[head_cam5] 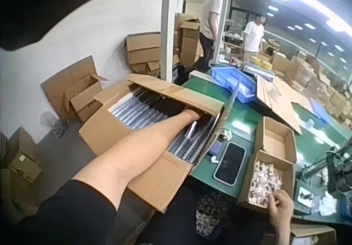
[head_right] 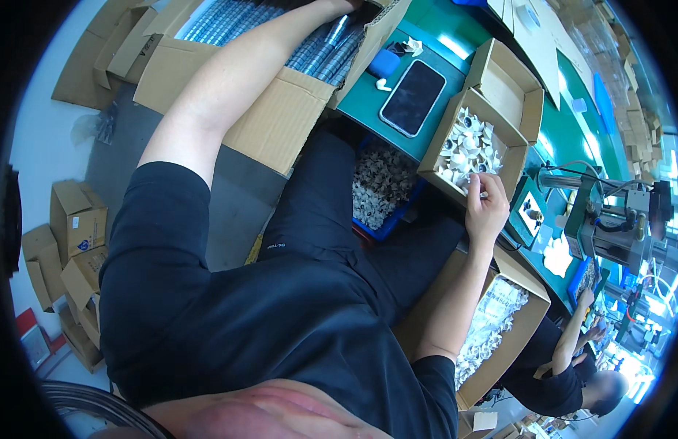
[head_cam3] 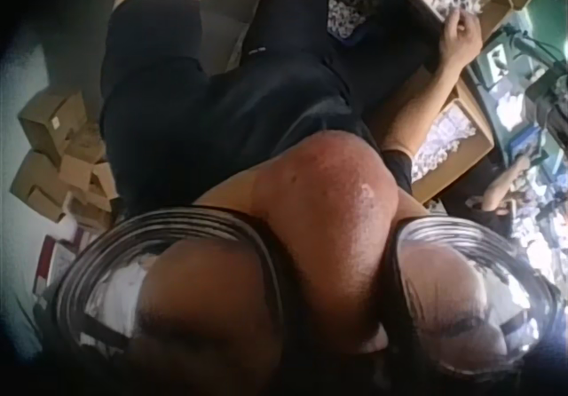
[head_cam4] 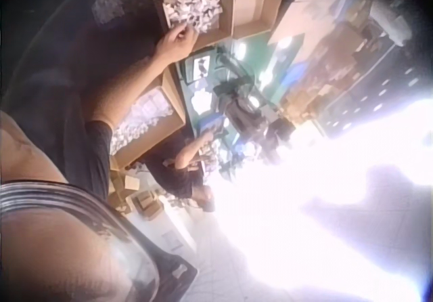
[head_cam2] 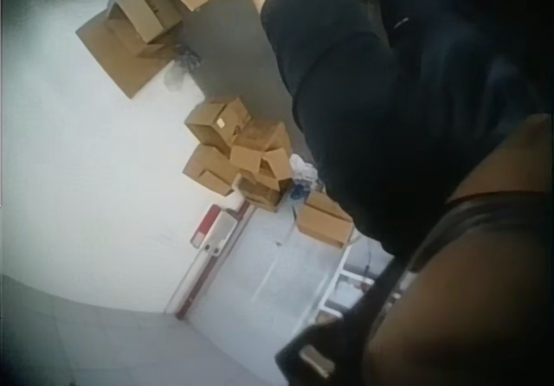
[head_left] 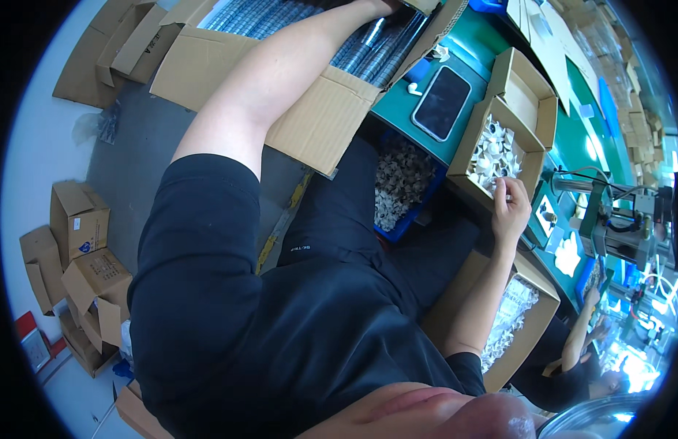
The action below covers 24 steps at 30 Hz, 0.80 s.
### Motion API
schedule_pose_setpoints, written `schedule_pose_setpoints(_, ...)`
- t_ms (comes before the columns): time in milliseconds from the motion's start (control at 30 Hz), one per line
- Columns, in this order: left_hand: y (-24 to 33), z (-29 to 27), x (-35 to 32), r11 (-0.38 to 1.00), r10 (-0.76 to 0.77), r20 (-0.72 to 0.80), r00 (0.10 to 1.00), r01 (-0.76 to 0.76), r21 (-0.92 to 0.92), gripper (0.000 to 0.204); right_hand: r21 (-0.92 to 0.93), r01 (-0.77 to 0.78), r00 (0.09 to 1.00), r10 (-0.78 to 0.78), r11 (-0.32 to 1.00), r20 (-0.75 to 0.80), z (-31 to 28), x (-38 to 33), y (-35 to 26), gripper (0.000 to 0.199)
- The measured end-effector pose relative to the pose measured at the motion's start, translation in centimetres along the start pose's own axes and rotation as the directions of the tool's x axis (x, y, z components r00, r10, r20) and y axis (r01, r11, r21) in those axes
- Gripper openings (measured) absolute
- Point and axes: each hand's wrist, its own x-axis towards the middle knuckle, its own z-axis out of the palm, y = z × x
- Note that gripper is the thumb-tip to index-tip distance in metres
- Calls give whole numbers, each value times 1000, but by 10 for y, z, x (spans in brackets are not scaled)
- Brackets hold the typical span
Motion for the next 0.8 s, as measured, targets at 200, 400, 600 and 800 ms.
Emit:
schedule_pose_setpoints(200, 33, -25, -22, 989, -147, 1, 989, 147, -5, 53, -18, 0, 1000, 0, 1000, -3, -1, -1, -2, 17)
schedule_pose_setpoints(400, 13, 7, 1, 981, -148, 225, 963, 172, -94, 52, -34, -15, 1000, 15, 999, -5, -3, 1, 1, 17)
schedule_pose_setpoints(600, -53, 15, 12, 996, 85, -107, 991, -88, -16, 45, -1, 19, 999, -19, 1000, 29, 8, 8, -13, 18)
schedule_pose_setpoints(800, 36, -5, 4, 766, -297, 242, 924, 382, -517, 32, -61, -41, 999, 41, 997, -10, -9, -6, 3, 18)
